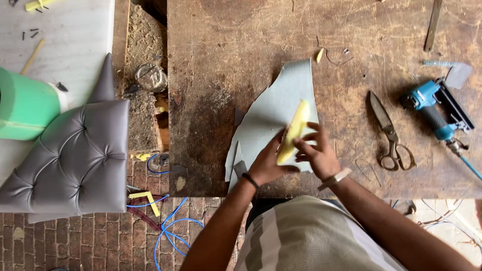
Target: The person places a piece of foam on a sheet of gray fabric, trims the fabric around the foam with scissors, and staples the fabric to a wooden board using a pneumatic staple gun. The person repeatedly folds, staples, and trims the fabric edges to secure the foam to the board.
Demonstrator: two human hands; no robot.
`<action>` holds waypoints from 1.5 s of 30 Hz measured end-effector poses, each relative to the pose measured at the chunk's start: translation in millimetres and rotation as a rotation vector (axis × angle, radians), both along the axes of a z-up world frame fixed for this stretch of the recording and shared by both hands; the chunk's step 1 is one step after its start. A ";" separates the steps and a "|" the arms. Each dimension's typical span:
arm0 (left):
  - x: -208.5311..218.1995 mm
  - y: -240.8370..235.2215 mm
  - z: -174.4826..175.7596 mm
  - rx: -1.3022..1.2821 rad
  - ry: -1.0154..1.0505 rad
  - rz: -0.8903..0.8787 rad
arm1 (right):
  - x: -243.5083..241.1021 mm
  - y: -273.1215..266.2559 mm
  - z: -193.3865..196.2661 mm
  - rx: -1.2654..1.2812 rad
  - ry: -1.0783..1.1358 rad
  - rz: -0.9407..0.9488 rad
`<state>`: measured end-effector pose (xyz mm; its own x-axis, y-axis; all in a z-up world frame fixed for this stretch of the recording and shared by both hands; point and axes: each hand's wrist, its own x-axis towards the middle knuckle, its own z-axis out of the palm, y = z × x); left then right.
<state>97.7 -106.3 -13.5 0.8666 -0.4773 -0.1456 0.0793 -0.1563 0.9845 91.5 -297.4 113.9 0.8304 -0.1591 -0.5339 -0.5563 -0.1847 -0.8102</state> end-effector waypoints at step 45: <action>-62.1 113.1 -51.5 1.127 -0.206 0.385 | -50.0 -217.5 -124.2 -1.131 0.049 0.054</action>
